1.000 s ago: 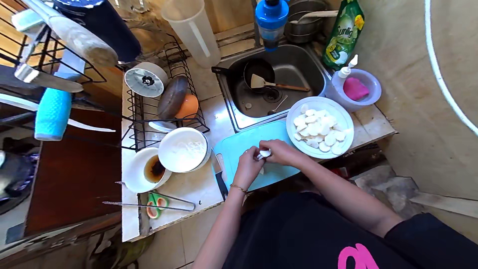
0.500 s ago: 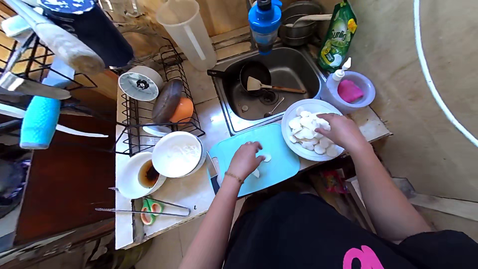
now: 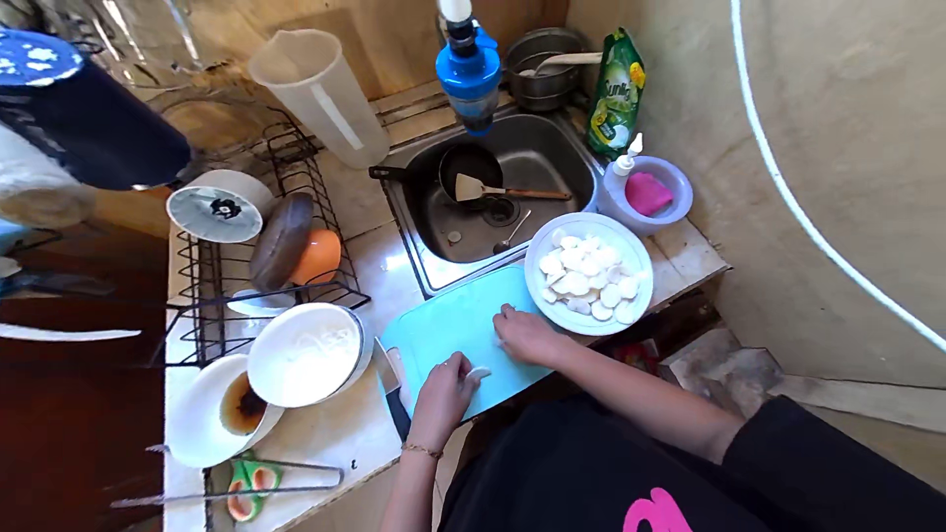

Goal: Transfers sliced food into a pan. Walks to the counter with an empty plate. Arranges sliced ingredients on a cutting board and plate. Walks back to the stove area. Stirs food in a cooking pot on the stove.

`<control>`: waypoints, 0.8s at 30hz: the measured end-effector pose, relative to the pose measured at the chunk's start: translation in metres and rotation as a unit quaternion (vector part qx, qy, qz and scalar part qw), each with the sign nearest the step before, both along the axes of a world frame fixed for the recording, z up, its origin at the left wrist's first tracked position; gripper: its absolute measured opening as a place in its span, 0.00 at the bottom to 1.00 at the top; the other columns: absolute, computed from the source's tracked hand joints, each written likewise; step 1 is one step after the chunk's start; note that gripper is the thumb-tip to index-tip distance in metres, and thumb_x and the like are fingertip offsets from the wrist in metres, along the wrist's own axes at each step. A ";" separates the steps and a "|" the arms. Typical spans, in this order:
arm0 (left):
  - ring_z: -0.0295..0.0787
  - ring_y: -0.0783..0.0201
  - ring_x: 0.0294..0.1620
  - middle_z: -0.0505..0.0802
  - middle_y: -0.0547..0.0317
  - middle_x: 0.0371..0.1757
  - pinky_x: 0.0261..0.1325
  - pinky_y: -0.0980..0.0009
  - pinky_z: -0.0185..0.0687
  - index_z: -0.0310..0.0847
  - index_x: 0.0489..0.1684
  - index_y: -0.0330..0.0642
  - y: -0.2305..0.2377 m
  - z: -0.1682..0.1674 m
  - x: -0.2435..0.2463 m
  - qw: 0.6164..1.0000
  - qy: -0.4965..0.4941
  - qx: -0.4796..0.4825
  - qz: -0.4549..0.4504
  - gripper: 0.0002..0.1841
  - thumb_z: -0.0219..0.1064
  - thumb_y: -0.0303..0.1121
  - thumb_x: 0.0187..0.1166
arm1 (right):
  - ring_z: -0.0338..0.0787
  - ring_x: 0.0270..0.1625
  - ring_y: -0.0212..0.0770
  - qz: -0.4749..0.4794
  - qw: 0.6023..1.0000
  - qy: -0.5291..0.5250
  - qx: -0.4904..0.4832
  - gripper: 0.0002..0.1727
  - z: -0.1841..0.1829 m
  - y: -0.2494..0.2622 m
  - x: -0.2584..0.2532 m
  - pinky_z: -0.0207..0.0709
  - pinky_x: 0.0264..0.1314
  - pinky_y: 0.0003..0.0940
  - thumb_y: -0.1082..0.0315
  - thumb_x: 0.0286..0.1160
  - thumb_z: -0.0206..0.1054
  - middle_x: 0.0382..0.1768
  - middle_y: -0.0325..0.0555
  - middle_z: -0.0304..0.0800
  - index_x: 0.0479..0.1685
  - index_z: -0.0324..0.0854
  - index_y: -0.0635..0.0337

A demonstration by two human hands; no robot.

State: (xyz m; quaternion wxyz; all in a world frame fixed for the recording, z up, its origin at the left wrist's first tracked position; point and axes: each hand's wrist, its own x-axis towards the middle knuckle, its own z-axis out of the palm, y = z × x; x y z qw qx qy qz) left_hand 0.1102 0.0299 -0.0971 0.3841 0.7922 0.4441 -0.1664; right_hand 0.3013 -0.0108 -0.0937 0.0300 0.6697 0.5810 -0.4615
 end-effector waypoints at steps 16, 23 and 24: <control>0.81 0.42 0.72 0.81 0.34 0.74 0.77 0.52 0.74 0.78 0.73 0.32 0.017 0.019 0.188 0.974 -0.178 0.034 -0.137 0.19 0.57 0.32 0.90 | 0.83 0.69 0.67 -0.232 0.947 -0.072 0.212 0.16 0.014 -0.059 0.153 0.74 0.73 0.61 0.66 0.83 0.66 0.69 0.68 0.81 0.65 0.87 0.59; 0.77 0.38 0.75 0.83 0.35 0.70 0.76 0.47 0.73 0.81 0.70 0.35 0.020 0.016 0.190 0.978 -0.122 0.081 -0.149 0.17 0.59 0.32 0.89 | 0.85 0.69 0.62 -0.307 0.928 -0.081 0.195 0.24 0.033 -0.090 0.175 0.78 0.71 0.59 0.60 0.80 0.73 0.74 0.65 0.79 0.73 0.83 0.58; 0.78 0.38 0.75 0.82 0.34 0.71 0.77 0.47 0.73 0.79 0.71 0.35 0.020 0.017 0.188 0.980 -0.111 0.070 -0.151 0.18 0.59 0.33 0.89 | 0.86 0.67 0.63 -0.316 0.931 -0.088 0.162 0.28 0.035 -0.097 0.172 0.79 0.70 0.59 0.59 0.78 0.75 0.74 0.67 0.78 0.75 0.80 0.60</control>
